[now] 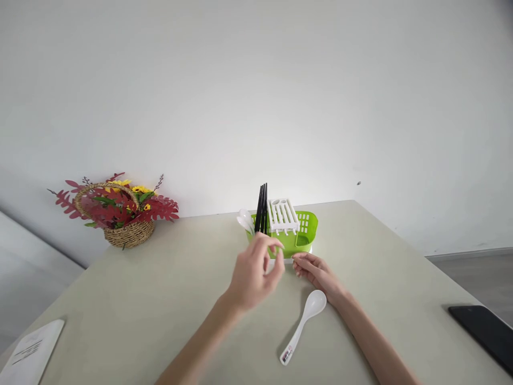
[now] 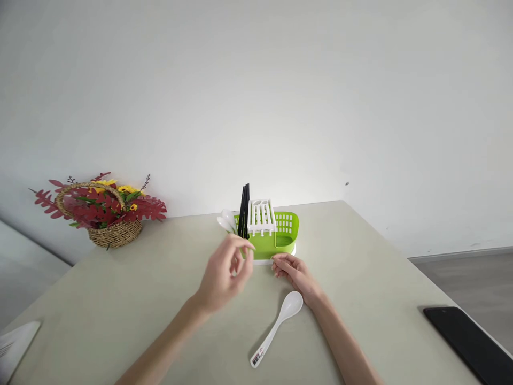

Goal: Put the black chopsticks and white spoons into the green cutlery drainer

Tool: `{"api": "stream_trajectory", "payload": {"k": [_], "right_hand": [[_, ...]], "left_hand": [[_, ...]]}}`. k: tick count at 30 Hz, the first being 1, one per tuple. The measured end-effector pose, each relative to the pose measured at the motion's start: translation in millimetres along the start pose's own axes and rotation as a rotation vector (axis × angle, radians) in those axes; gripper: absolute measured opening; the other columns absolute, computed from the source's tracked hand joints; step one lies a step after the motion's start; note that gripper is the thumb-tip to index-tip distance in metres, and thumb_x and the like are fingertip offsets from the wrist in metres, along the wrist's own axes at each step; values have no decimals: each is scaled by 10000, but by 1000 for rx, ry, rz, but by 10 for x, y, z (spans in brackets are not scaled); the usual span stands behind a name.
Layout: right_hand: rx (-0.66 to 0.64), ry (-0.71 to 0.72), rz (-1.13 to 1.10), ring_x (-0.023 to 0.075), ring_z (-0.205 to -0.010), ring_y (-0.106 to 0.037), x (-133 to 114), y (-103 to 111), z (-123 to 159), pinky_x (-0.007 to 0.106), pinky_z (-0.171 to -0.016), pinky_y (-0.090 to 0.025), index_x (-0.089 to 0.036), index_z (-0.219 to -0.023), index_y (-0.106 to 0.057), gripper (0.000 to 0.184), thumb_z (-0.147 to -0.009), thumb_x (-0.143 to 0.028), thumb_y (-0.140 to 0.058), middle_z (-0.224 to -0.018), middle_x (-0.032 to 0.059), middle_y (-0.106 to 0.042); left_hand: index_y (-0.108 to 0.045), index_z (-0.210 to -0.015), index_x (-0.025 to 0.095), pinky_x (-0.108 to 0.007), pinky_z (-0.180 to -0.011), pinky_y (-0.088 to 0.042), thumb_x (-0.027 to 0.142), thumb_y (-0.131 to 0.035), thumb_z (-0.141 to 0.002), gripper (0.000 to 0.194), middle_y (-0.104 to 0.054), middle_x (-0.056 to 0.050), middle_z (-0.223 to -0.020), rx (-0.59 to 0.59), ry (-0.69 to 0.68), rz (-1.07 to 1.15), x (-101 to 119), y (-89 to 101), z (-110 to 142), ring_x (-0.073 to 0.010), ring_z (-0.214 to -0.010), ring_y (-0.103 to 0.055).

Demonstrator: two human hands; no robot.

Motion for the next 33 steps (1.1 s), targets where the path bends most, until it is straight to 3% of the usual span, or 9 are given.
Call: {"api": "stream_trajectory", "payload": {"k": [3, 6, 10, 13, 17, 23, 28, 33], "right_hand": [[-7, -15, -30, 158, -766, -629, -18, -19, 19, 303, -754, -505, -221, -976, -794, 363, -775, -511, -881, -849, 24, -720], [5, -57, -78, 149, -703, -607, -35, -38, 39, 275, -621, -484, -225, -962, -789, 363, -752, -501, -897, -824, 16, -700], [51, -68, -79, 127, -675, -564, -51, -33, 42, 239, -565, -437, -216, -951, -790, 341, -753, -469, -905, -839, 19, -692], [77, -53, -67, 135, -721, -572, -44, -12, 23, 241, -639, -462, -216, -951, -795, 328, -757, -457, -905, -850, 20, -700], [76, -39, -85, 133, -727, -570, -29, 1, -6, 248, -685, -469, -216, -946, -801, 312, -767, -452, -900, -832, 14, -701], [61, -32, -89, 143, -735, -582, -36, -6, -13, 275, -715, -490, -208, -937, -806, 334, -749, -464, -909, -841, 26, -704], [68, -17, -40, 165, -756, -597, -41, 3, -4, 301, -731, -506, -209, -937, -803, 380, -732, -512, -905, -848, 37, -702], [66, -20, -44, 156, -764, -583, -45, 2, 12, 290, -740, -499, -213, -944, -807, 365, -743, -503, -901, -852, 29, -694]], "left_hand": [[-597, -1092, 243, -241, -595, -471, 283, -559, -989, 118, -645, 10, -941, -316, 56, -50, 117, -279, 189, -102, -643, -605], [-602, -1135, 228, -304, -667, -527, 387, -614, -962, 235, -682, -47, -1101, -494, 100, -202, 202, -593, 378, -194, -822, -699], [-560, -1283, 123, -392, -690, -565, 460, -693, -916, 515, -637, -190, -1294, -625, 145, -462, 322, -966, 506, -296, -896, -723], [-545, -1335, 102, -375, -658, -557, 376, -666, -947, 490, -627, -212, -1318, -640, 144, -563, 400, -1124, 490, -285, -876, -727], [-584, -1259, 131, -359, -596, -515, 272, -610, -968, 324, -685, -146, -1161, -656, 148, -597, 402, -1151, 443, -256, -782, -718], [-582, -1175, 168, -356, -624, -480, 185, -545, -951, 228, -705, -116, -1060, -746, 159, -489, 294, -1061, 508, -267, -837, -713], [-577, -1150, 189, -349, -627, -474, 228, -620, -889, 268, -681, -106, -1069, -723, 130, -516, 265, -1071, 607, -257, -822, -700], [-583, -1192, 155, -350, -642, -488, 251, -692, -865, 358, -668, -123, -1062, -787, 75, -605, 299, -1038, 607, -251, -833, -686]]}}
Point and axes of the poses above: each hand's wrist, its own z-axis away from the middle knuckle, its own y-axis out of the back of the hand, x = y × z, the point moved 2 cm from there along -z, towards the middle knuckle
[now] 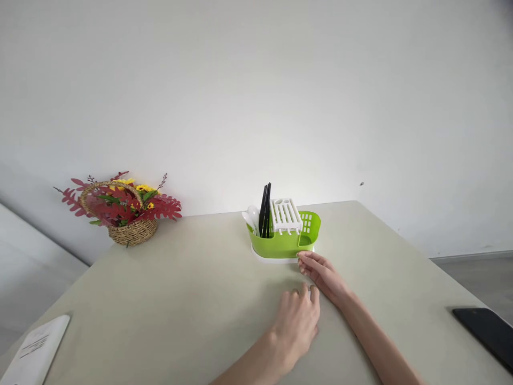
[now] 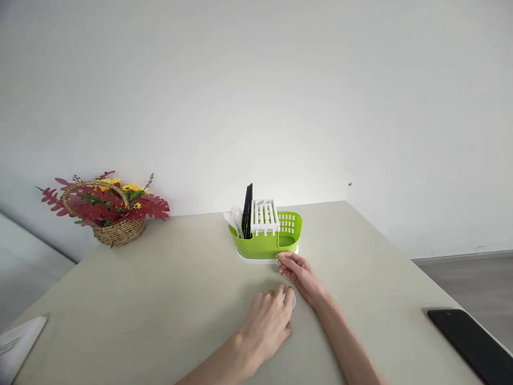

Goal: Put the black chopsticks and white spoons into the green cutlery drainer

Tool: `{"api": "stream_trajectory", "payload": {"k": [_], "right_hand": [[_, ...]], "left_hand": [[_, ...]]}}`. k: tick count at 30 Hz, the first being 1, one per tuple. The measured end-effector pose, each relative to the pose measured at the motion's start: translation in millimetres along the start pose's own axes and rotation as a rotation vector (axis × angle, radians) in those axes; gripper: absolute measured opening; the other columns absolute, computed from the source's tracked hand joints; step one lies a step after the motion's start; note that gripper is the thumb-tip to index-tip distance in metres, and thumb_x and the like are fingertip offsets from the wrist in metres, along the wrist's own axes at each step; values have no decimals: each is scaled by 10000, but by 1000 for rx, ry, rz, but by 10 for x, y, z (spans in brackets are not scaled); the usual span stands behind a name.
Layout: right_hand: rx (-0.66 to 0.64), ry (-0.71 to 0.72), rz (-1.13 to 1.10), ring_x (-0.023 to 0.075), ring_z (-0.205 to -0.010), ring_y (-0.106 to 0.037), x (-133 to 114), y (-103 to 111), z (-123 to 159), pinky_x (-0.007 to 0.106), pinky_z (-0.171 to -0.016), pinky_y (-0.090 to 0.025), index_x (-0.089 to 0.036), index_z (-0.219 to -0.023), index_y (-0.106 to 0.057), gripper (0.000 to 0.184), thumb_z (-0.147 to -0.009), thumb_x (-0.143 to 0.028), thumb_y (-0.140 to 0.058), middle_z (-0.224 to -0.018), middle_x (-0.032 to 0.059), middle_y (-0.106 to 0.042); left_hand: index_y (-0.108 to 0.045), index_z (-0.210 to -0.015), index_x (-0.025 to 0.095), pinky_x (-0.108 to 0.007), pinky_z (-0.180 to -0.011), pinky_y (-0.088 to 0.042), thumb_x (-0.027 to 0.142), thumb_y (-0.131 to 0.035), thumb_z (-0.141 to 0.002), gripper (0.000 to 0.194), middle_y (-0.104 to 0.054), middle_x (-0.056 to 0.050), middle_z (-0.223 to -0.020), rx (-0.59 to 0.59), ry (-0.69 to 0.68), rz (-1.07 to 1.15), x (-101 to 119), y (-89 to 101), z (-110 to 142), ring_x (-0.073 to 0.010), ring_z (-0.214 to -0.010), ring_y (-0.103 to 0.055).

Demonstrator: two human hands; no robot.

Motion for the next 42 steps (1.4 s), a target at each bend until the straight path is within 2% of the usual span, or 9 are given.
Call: {"api": "stream_trajectory", "payload": {"k": [8, 15, 18, 23, 26, 29, 31, 36, 42], "right_hand": [[-12, -2, -25, 145, -762, -580, 24, 16, -16, 289, -747, -490, -206, -954, -810, 351, -755, -480, -902, -846, 25, -697], [-15, -7, -11, 152, -765, -571, 22, 11, -11, 293, -750, -487, -212, -944, -806, 342, -765, -490, -892, -858, 26, -687], [-15, 3, 5, 159, -757, -569, 5, -1, -1, 305, -737, -485, -216, -934, -805, 353, -760, -511, -888, -855, 30, -686], [-16, -4, -11, 156, -761, -578, 3, -5, -8, 314, -755, -487, -215, -914, -805, 339, -750, -496, -900, -850, 28, -695], [-11, -5, -7, 158, -769, -580, 12, 1, -12, 314, -763, -493, -212, -926, -807, 344, -757, -499, -895, -857, 31, -692], [-9, 4, 2, 164, -764, -577, 10, -4, -6, 320, -753, -497, -212, -926, -808, 352, -755, -506, -893, -854, 35, -688], [-5, 7, 7, 167, -753, -578, 8, -9, -2, 326, -744, -498, -213, -920, -806, 353, -750, -509, -894, -847, 36, -690], [-1, 5, 5, 162, -747, -583, 22, -6, -10, 317, -740, -504, -210, -931, -806, 363, -748, -511, -895, -847, 37, -695], [-7, 9, 6, 161, -750, -583, 19, -21, -13, 314, -739, -507, -221, -931, -811, 358, -744, -513, -900, -845, 38, -697]], "left_hand": [[-578, -1207, 134, -324, -653, -497, 49, -698, -759, 472, -680, -144, -1056, -102, 100, -61, -408, 131, 151, -269, -817, -713], [-661, -1013, 216, -297, -678, -464, 38, -586, -836, 262, -749, -69, -996, -32, 215, 217, -997, 201, 353, -246, -821, -730], [-717, -1011, 251, -283, -714, -487, 223, -572, -939, 165, -778, -29, -959, 144, 246, 505, -1273, 417, 466, -221, -834, -721], [-757, -1074, 255, -262, -698, -505, 540, -525, -987, 377, -772, -6, -947, 588, 385, 747, -1718, 948, 654, -191, -779, -668], [-754, -1095, 241, -259, -722, -515, 547, -564, -973, 381, -763, -17, -986, 870, 475, 762, -1812, 1221, 700, -179, -781, -641], [-705, -1141, 205, -272, -815, -543, 496, -579, -987, 352, -755, -60, -1099, 1103, 397, 868, -1779, 1388, 657, -162, -821, -644], [-665, -1156, 190, -285, -847, -556, 466, -569, -1003, 329, -746, -80, -1130, 1178, 333, 895, -1741, 1428, 585, -154, -822, -652], [-594, -1165, 203, -315, -869, -567, 420, -469, -1059, 272, -729, -82, -1135, 1160, 198, 749, -1723, 1323, 318, -165, -874, -702], [-569, -1203, 231, -310, -866, -533, 254, -360, -1083, 242, -719, -63, -1102, 994, 88, 450, -1751, 1000, 65, -165, -928, -700]]}}
Point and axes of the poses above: each hand's wrist, its own z-axis away from the middle knuckle, its own y-axis out of the back of the hand, x = y × z, the point moved 2 cm from there along -z, towards the middle knuckle
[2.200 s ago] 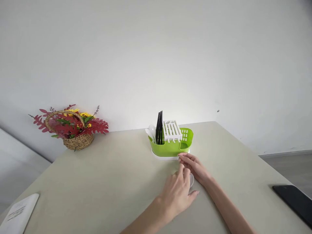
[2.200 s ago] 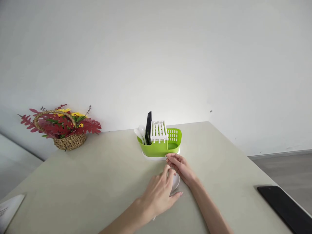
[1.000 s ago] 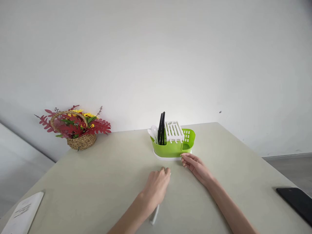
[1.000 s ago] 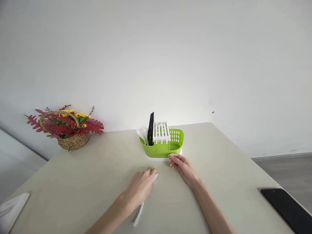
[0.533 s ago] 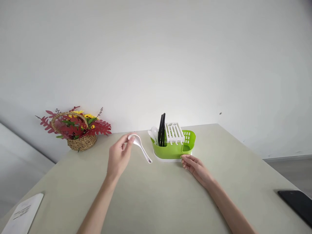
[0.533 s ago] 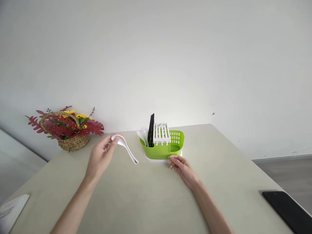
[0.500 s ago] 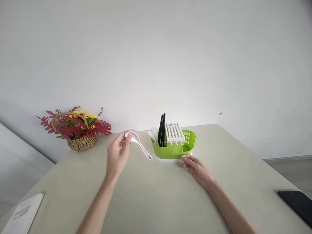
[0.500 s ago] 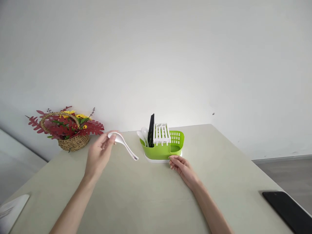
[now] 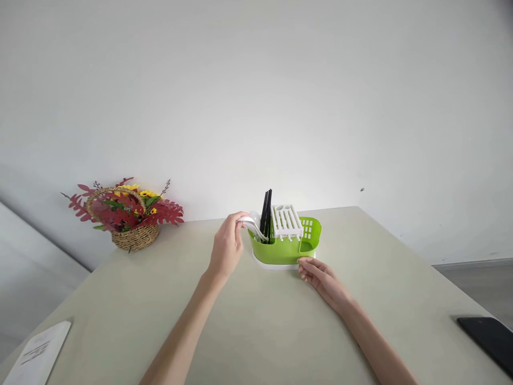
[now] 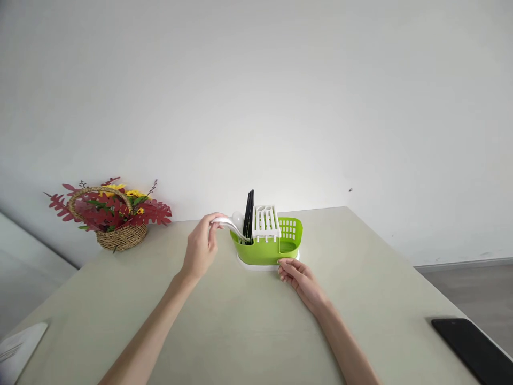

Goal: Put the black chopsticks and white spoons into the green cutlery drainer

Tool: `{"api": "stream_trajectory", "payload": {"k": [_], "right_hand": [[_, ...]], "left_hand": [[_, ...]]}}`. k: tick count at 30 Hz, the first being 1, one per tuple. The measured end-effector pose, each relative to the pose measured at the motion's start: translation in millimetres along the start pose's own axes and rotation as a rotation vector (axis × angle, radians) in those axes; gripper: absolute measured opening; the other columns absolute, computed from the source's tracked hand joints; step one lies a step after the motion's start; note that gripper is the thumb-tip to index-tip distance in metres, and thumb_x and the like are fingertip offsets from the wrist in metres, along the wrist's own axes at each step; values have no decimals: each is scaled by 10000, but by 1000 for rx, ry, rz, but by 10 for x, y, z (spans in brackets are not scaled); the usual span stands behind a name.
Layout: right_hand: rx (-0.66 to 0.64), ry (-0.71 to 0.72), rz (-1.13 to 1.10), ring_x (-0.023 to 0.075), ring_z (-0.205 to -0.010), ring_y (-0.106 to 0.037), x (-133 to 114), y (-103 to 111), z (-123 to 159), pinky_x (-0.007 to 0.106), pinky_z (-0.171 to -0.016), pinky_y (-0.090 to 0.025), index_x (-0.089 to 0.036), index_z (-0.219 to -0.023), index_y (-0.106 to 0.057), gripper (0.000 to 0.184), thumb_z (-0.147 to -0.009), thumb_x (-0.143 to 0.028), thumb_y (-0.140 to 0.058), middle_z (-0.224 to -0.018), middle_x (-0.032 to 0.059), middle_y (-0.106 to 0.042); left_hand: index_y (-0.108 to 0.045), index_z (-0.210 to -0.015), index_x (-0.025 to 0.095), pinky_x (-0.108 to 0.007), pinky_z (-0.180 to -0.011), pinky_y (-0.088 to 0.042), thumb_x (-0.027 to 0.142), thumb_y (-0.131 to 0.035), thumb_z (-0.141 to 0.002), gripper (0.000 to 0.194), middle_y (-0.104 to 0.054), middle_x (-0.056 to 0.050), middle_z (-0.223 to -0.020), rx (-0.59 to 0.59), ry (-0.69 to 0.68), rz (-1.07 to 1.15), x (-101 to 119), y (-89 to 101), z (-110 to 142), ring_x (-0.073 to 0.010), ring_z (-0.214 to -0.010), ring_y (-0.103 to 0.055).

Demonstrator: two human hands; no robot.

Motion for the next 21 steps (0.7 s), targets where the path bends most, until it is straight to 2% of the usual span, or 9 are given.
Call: {"api": "stream_trajectory", "payload": {"k": [5, 10, 14, 17, 21], "right_hand": [[-9, -6, -33, 153, -775, -572, -12, -22, -2, 287, -745, -502, -216, -922, -810, 321, -762, -479, -901, -851, 35, -687], [-23, -5, -37, 153, -782, -569, -5, -16, -9, 284, -751, -502, -210, -934, -809, 318, -779, -475, -891, -859, 40, -684], [-29, -6, -44, 145, -786, -568, 6, 3, -11, 267, -753, -500, -206, -956, -806, 304, -799, -455, -881, -868, 36, -686], [-29, -11, -47, 135, -783, -569, 15, 12, -9, 252, -749, -497, -200, -964, -801, 302, -805, -445, -879, -863, 31, -688], [-16, -7, -26, 140, -787, -577, 15, 15, -1, 256, -752, -505, -193, -973, -794, 321, -806, -455, -874, -863, 34, -690]], "left_hand": [[-554, -1238, 247, -340, -906, -515, 155, -343, -1059, 291, -707, -58, -1114, -148, -32, -23, -123, -199, 123, -188, -1014, -676], [-612, -1185, 253, -460, -1041, -435, 99, -399, -1019, 311, -707, -69, -1083, -150, -73, -194, -249, -259, 172, -254, -1157, -587], [-603, -1211, 254, -475, -1041, -422, 63, -400, -999, 350, -704, -64, -1098, -177, -50, -191, -346, -267, 223, -256, -1153, -545], [-595, -1216, 257, -480, -1042, -426, 62, -391, -999, 356, -683, -68, -1170, -149, -68, -176, -363, -267, 266, -254, -1153, -528], [-540, -1323, 251, -480, -1053, -434, 92, -404, -1004, 381, -610, -112, -1280, -13, -72, -168, -353, -245, 349, -267, -1207, -517]]}}
Point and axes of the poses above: each hand's wrist, its own z-axis away from the middle knuckle, its own y-axis out of the back of the hand, x = y × z, the point moved 2 cm from there along -z, towards the middle knuckle
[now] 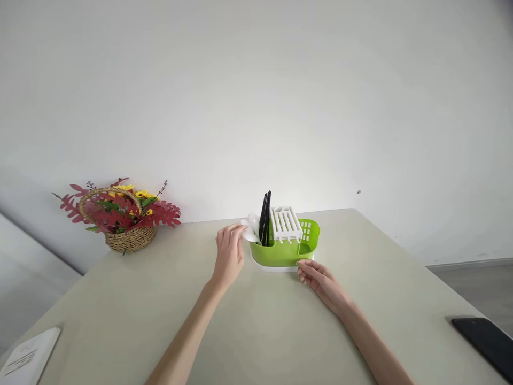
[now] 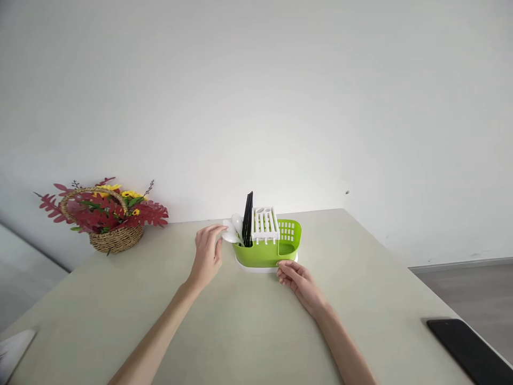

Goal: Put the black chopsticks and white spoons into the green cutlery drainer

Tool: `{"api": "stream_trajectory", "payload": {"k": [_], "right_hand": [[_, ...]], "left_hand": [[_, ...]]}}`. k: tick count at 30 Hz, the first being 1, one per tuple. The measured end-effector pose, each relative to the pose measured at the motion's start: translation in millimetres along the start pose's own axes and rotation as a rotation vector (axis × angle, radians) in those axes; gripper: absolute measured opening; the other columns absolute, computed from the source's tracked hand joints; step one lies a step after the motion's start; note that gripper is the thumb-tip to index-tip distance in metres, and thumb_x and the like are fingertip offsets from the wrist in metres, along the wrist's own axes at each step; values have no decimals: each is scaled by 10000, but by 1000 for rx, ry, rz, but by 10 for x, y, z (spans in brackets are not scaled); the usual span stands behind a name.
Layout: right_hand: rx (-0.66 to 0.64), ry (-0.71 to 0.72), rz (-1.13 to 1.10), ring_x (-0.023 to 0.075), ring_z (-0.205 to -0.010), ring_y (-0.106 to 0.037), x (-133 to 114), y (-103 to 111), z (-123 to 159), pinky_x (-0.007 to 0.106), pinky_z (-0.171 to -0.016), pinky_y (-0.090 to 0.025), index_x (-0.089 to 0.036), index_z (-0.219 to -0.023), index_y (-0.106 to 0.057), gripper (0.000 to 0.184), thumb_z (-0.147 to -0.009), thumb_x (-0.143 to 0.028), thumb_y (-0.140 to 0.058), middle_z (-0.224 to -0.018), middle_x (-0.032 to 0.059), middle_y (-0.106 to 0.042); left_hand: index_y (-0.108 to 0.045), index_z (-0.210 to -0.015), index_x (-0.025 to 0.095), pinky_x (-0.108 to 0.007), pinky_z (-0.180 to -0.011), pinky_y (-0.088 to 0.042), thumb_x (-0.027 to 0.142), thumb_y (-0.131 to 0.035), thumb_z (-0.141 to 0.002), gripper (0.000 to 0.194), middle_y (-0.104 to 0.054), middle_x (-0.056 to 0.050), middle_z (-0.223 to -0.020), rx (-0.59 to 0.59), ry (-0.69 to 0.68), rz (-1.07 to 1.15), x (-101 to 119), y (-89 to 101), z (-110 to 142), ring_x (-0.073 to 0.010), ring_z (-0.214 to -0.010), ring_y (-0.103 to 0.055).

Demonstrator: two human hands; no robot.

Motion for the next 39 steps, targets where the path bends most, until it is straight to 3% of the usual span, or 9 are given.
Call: {"api": "stream_trajectory", "payload": {"k": [5, 10, 13, 16, 18, 21, 25, 32, 39], "right_hand": [[22, 29, 86, 153, -775, -590, -15, -22, 21, 279, -742, -512, -191, -982, -771, 388, -788, -513, -867, -857, 38, -690], [109, 240, 479, 158, -661, -563, 5, -133, 159, 299, -633, -491, -209, -1026, -689, 418, -909, -610, -690, -799, 23, -643], [270, 453, 808, 168, -697, -599, 5, -223, 288, 298, -577, -494, -244, -1159, -633, 391, -973, -585, -592, -1062, 78, -654], [425, 602, 1063, 179, -784, -661, -26, -272, 345, 328, -618, -552, -275, -1373, -534, 469, -999, -557, -545, -1428, 147, -513], [428, 618, 1196, 177, -781, -676, -50, -263, 316, 339, -639, -564, -288, -1416, -510, 469, -1025, -547, -494, -1457, 147, -508], [333, 601, 1321, 167, -722, -666, -92, -195, 228, 331, -627, -551, -286, -1294, -588, 381, -1054, -539, -432, -1294, 103, -630], [269, 628, 1393, 193, -782, -681, -186, -96, 143, 324, -667, -552, -259, -1164, -617, 361, -1044, -562, -464, -1122, 85, -669], [234, 610, 1492, 212, -704, -664, -398, 18, 51, 343, -641, -539, -250, -862, -632, 470, -1016, -654, -446, -894, 67, -658], [255, 535, 1504, 255, -767, -731, -665, 488, -54, 384, -709, -585, -235, -884, -677, 563, -969, -736, -434, -952, 105, -710]], "left_hand": [[-497, -1319, 216, -473, -1039, -460, 173, -457, -1009, 315, -579, -137, -1223, 163, 152, 63, -151, -20, 344, -266, -1174, -548], [-596, -1120, 214, -383, -891, -532, 294, -473, -1003, 188, -635, -101, -1113, 33, 417, 213, -483, -14, 880, -217, -976, -636], [-631, -1036, 219, -314, -735, -535, 396, -488, -994, 232, -681, -71, -1003, -107, 623, 364, -662, 99, 1109, -201, -851, -672], [-643, -1001, 218, -292, -719, -521, 462, -496, -987, 286, -685, -41, -920, -155, 723, 497, -755, 215, 1215, -179, -774, -670], [-644, -983, 217, -281, -719, -510, 468, -502, -982, 289, -679, -31, -906, -146, 735, 527, -764, 247, 1236, -164, -749, -652], [-646, -962, 218, -257, -645, -473, 447, -509, -972, 268, -671, -23, -870, -187, 725, 524, -718, 224, 1238, -150, -700, -610], [-649, -941, 218, -245, -606, -448, 393, -497, -966, 234, -683, -31, -883, -221, 683, 518, -644, 206, 1224, -145, -683, -589], [-650, -934, 220, -252, -617, -454, 370, -481, -968, 228, -703, -41, -914, -232, 652, 503, -673, 212, 1261, -152, -703, -608], [-652, -957, 218, -262, -637, -459, 386, -469, -985, 250, -706, -37, -889, -252, 624, 477, -725, 166, 1301, -156, -696, -599]]}}
Point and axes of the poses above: each hand's wrist, its own z-axis away from the middle knuckle, its own y-axis out of the back of the hand, x = y × z, the point moved 2 cm from there along -z, towards the middle knuckle
